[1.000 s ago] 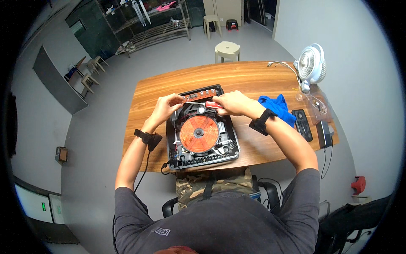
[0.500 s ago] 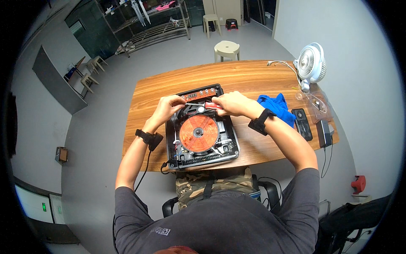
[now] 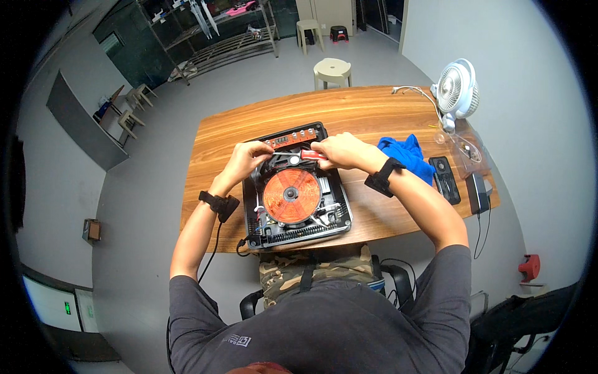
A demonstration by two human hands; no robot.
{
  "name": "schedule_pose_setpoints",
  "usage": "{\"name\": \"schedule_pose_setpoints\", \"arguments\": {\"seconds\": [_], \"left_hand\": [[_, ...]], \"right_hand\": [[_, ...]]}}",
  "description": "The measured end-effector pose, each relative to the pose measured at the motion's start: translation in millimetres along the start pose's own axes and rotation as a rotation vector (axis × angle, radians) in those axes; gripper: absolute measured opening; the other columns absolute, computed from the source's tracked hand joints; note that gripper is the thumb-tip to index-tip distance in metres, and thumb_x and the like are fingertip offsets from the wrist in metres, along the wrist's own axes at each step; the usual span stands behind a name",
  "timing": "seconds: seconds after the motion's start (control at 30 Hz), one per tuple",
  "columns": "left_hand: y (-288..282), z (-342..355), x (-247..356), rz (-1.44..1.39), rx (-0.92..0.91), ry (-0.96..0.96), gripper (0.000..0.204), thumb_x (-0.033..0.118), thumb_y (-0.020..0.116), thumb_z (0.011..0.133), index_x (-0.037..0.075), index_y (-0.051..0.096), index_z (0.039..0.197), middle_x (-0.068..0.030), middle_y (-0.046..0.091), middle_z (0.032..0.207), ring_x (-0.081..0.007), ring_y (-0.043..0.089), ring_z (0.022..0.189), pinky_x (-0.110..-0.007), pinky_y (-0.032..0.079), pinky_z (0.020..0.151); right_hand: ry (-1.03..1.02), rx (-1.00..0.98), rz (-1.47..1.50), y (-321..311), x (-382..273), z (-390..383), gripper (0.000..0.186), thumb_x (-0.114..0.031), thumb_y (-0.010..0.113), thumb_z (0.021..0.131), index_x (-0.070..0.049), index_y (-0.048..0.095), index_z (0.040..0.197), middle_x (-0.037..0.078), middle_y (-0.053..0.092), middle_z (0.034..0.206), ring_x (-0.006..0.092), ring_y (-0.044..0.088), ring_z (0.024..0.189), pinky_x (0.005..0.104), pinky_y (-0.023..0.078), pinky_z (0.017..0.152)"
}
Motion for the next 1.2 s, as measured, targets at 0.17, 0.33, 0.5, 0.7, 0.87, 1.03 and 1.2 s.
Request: {"name": "schedule_pose_setpoints", "arguments": {"seconds": [0.17, 0.33, 0.5, 0.7, 0.87, 1.03, 1.2], "left_hand": [[1.7, -0.1, -1.2, 0.016, -0.009, 0.000, 0.015, 0.002, 0.073, 0.089, -0.001, 0.076, 0.104, -0.0124, 0.077, 0.099, -0.0205, 0.075, 0.090, -0.033, 0.061, 0.082], [4.3, 0.8, -4.5, 0.002, 0.000, -0.001, 0.015, 0.002, 0.073, 0.090, -0.001, 0.076, 0.104, -0.0122, 0.077, 0.099, -0.0202, 0.075, 0.091, -0.033, 0.060, 0.082], [4.3, 2.0, -5.3, -0.002, 0.011, 0.029, 0.014, 0.001, 0.072, 0.090, -0.001, 0.076, 0.104, -0.0106, 0.077, 0.099, -0.0185, 0.074, 0.089, -0.032, 0.060, 0.081], [5.0, 0.2, -5.4, -0.055, -0.015, -0.038, 0.015, 0.001, 0.072, 0.091, -0.001, 0.075, 0.105, -0.0096, 0.076, 0.098, -0.0159, 0.073, 0.089, -0.031, 0.060, 0.081], [4.5, -1.5, -7.0, -0.092, 0.004, -0.020, 0.016, -0.001, 0.071, 0.090, -0.001, 0.075, 0.105, -0.0091, 0.076, 0.101, -0.0166, 0.073, 0.092, -0.031, 0.060, 0.085], [5.8, -0.2, -10.1, -0.105, -0.021, -0.014, 0.016, -0.001, 0.071, 0.090, -0.001, 0.076, 0.106, -0.0095, 0.076, 0.103, -0.0174, 0.073, 0.094, -0.031, 0.060, 0.086], [3.6, 0.1, -4.7, -0.090, -0.007, -0.027, 0.017, 0.002, 0.074, 0.089, 0.001, 0.077, 0.105, -0.0128, 0.076, 0.100, -0.0195, 0.074, 0.089, -0.032, 0.059, 0.080]], "right_hand": [[0.006, -0.005, 0.008, 0.0, 0.9, -1.4, 0.032, -0.037, 0.062, 0.090, -0.009, 0.059, 0.105, 0.016, 0.071, 0.091, 0.0385, 0.070, 0.087, 0.0507, 0.054, 0.072], [0.019, -0.011, 0.009, -1.2, 0.7, -3.7, 0.032, -0.037, 0.062, 0.091, -0.009, 0.059, 0.106, 0.016, 0.071, 0.091, 0.0386, 0.070, 0.088, 0.0509, 0.054, 0.072], [0.024, -0.010, 0.015, -2.5, -0.5, -5.7, 0.033, -0.037, 0.063, 0.091, -0.009, 0.059, 0.107, 0.017, 0.071, 0.092, 0.0391, 0.070, 0.089, 0.0511, 0.054, 0.073], [0.025, -0.012, 0.030, -0.6, 0.7, -5.7, 0.033, -0.037, 0.063, 0.092, -0.009, 0.059, 0.107, 0.017, 0.071, 0.091, 0.0396, 0.069, 0.088, 0.0513, 0.055, 0.073], [0.027, -0.018, 0.020, -3.7, 0.4, -5.1, 0.032, -0.037, 0.063, 0.091, -0.009, 0.059, 0.107, 0.017, 0.071, 0.091, 0.0395, 0.070, 0.088, 0.0514, 0.055, 0.073], [0.033, -0.030, 0.004, -5.4, 0.5, -7.4, 0.032, -0.036, 0.063, 0.090, -0.009, 0.059, 0.108, 0.017, 0.072, 0.091, 0.0390, 0.070, 0.088, 0.0511, 0.055, 0.073], [0.024, -0.022, 0.010, -2.8, 1.8, -7.7, 0.031, -0.034, 0.062, 0.090, -0.009, 0.059, 0.108, 0.017, 0.071, 0.091, 0.0389, 0.070, 0.087, 0.0511, 0.055, 0.072]]}}
Point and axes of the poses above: each hand's wrist, its own z-axis towards the middle knuckle, its own y-axis out of the palm, x = y × z, the point moved 7 cm from there along z, towards the middle knuckle
